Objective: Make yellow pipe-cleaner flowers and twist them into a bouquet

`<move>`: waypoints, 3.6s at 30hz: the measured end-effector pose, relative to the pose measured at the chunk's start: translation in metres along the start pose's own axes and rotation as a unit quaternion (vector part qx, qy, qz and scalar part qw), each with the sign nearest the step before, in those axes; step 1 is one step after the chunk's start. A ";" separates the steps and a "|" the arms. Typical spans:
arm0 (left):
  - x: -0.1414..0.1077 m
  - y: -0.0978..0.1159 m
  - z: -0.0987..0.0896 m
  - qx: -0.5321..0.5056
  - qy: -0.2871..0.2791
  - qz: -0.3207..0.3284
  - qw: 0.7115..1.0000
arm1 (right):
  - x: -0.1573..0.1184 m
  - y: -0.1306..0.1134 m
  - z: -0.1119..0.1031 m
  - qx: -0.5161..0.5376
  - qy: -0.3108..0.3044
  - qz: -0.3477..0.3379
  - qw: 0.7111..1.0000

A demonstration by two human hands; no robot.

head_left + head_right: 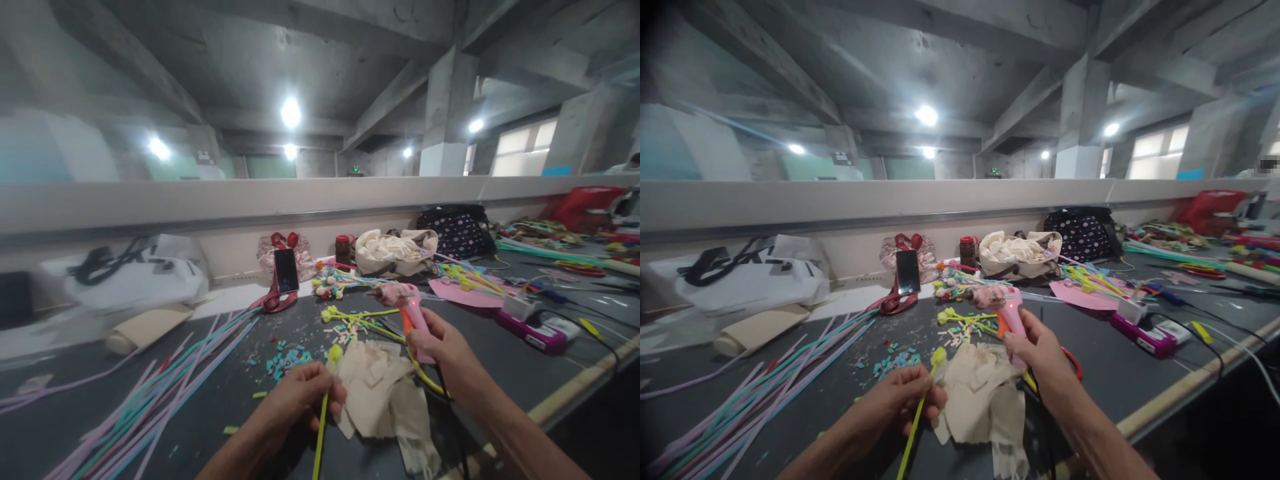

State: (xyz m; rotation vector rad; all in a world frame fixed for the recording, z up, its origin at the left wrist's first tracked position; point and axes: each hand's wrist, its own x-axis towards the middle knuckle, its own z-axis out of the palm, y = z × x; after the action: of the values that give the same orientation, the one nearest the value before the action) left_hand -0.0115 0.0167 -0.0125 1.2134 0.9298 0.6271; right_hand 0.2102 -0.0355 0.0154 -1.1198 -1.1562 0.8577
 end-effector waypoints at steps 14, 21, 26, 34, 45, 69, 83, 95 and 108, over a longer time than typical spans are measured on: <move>0.007 0.004 -0.023 -0.162 -0.026 0.005 0.986 | -0.007 0.000 0.012 0.041 -0.061 0.056 0.996; 0.004 0.004 -0.022 -0.173 -0.020 0.002 0.985 | -0.010 -0.002 0.013 0.050 -0.054 0.075 0.994; 0.003 0.003 -0.020 -0.180 -0.016 0.002 0.984 | -0.011 -0.002 0.013 0.026 -0.011 0.074 0.997; -0.010 -0.003 -0.016 -0.198 0.003 0.012 0.980 | -0.015 -0.017 0.019 -0.190 -0.014 -0.040 0.981; -0.015 0.002 -0.023 -0.219 -0.002 0.007 0.976 | -0.016 -0.003 0.025 -0.164 -0.117 0.042 0.979; -0.017 0.002 -0.020 -0.165 0.027 0.030 0.985 | -0.026 0.003 0.031 -0.247 -0.074 -0.007 0.966; -0.017 0.000 -0.017 -0.148 0.028 0.030 0.988 | -0.025 0.008 0.033 -0.266 -0.084 -0.020 0.960; -0.020 -0.001 -0.014 -0.151 0.039 0.055 0.986 | -0.024 0.009 0.035 -0.283 -0.088 -0.059 0.953; -0.015 -0.001 -0.019 -0.164 0.025 0.035 0.985 | -0.026 0.009 0.031 -0.310 -0.138 -0.032 0.940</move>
State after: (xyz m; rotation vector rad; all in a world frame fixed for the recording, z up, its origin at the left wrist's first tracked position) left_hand -0.0356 0.0135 -0.0112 0.9415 0.7910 0.8363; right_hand 0.1740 -0.0513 0.0013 -1.4851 -1.7635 0.6206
